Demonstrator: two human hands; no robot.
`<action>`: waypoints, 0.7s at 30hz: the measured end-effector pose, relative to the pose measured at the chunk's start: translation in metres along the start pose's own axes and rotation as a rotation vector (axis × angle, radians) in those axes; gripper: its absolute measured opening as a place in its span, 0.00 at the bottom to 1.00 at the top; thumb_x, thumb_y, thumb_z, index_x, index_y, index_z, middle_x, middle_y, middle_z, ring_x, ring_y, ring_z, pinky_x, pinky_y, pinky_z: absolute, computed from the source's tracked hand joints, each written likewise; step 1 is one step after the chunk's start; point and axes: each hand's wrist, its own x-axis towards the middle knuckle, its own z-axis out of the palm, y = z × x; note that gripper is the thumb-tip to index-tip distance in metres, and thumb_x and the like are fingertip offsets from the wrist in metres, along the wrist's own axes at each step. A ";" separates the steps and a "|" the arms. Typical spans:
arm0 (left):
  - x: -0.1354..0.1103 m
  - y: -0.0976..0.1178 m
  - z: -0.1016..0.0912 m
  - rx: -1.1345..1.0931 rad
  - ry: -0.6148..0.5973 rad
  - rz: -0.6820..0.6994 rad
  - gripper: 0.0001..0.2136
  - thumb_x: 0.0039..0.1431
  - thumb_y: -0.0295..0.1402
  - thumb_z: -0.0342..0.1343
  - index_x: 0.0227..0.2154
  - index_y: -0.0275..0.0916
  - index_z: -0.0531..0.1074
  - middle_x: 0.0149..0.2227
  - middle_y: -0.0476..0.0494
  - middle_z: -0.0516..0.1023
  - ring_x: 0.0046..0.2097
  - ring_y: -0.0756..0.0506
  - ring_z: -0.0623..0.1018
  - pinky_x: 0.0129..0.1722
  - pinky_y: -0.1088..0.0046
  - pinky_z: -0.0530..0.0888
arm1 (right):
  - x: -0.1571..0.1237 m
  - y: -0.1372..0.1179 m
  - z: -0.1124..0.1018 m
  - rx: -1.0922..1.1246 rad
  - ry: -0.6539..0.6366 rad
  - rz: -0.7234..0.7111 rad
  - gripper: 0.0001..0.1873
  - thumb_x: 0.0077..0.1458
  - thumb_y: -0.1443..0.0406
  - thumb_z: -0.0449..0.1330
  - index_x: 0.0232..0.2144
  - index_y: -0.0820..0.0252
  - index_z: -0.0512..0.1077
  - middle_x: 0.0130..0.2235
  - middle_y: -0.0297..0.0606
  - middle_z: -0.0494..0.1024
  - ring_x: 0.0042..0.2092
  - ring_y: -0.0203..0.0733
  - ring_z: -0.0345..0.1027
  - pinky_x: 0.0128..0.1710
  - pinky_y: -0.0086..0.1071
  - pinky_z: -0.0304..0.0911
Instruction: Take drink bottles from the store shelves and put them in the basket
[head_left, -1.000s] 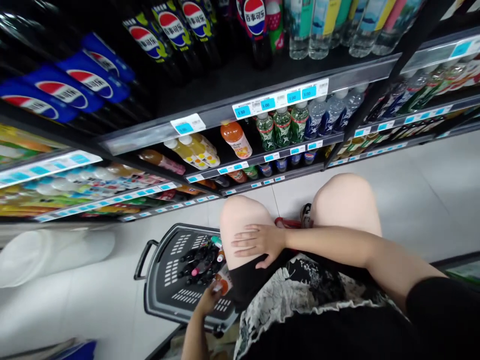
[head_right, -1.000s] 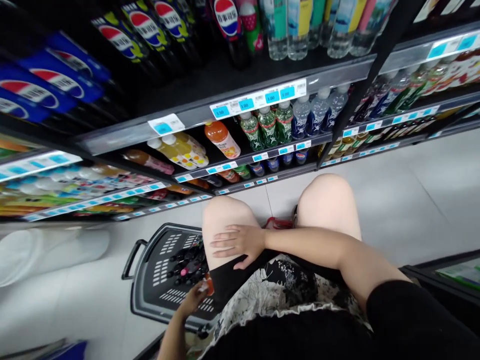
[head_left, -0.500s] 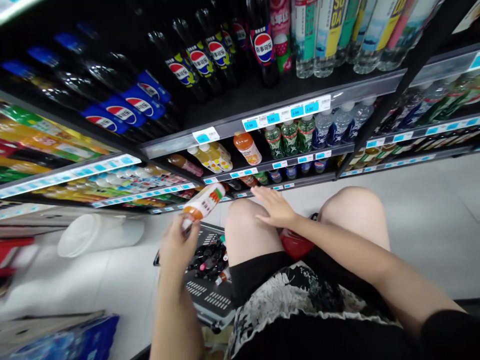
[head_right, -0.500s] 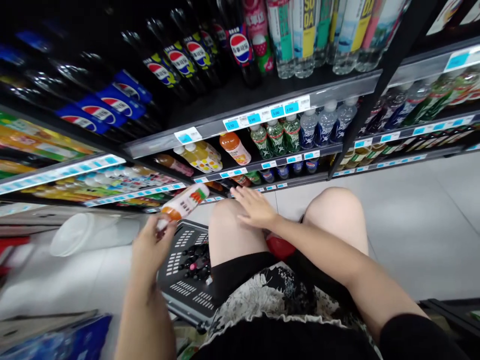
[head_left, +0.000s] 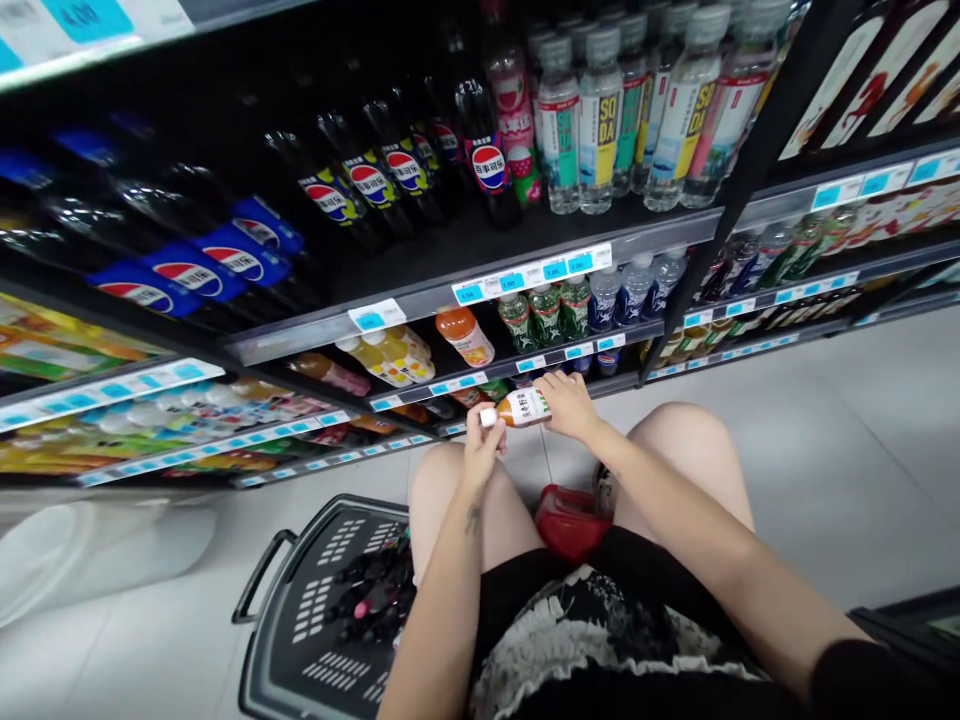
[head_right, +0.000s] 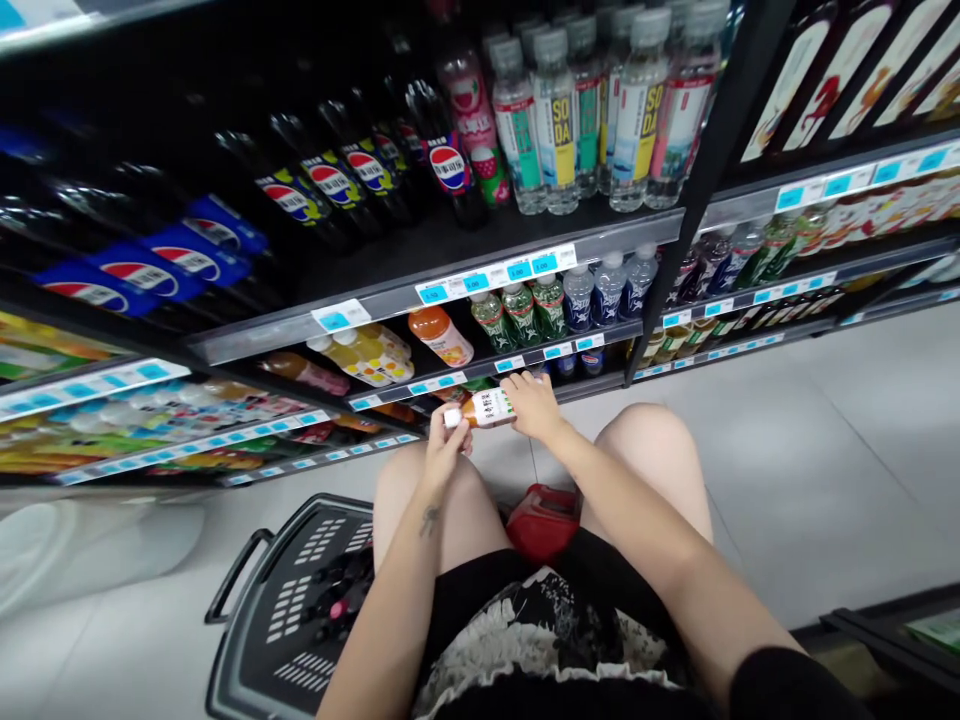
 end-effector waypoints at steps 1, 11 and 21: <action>0.002 -0.003 -0.001 -0.035 0.027 -0.012 0.27 0.49 0.47 0.67 0.46 0.45 0.63 0.29 0.53 0.70 0.25 0.52 0.69 0.23 0.77 0.68 | 0.000 -0.003 0.002 0.023 0.006 0.056 0.26 0.46 0.67 0.65 0.49 0.62 0.67 0.49 0.47 0.74 0.51 0.54 0.62 0.48 0.43 0.56; 0.020 -0.021 0.024 -0.137 0.138 -0.067 0.32 0.42 0.44 0.72 0.50 0.40 0.68 0.53 0.36 0.76 0.51 0.39 0.77 0.49 0.64 0.74 | 0.005 -0.057 0.006 0.065 0.044 0.263 0.26 0.50 0.60 0.65 0.50 0.62 0.66 0.49 0.49 0.75 0.50 0.54 0.63 0.46 0.42 0.58; 0.021 -0.017 -0.011 -0.509 0.266 -0.080 0.26 0.46 0.38 0.63 0.50 0.37 0.71 0.47 0.40 0.79 0.44 0.41 0.79 0.42 0.67 0.74 | 0.028 -0.051 0.001 0.555 -0.163 0.172 0.36 0.50 0.47 0.68 0.55 0.58 0.70 0.52 0.44 0.77 0.52 0.52 0.71 0.49 0.39 0.65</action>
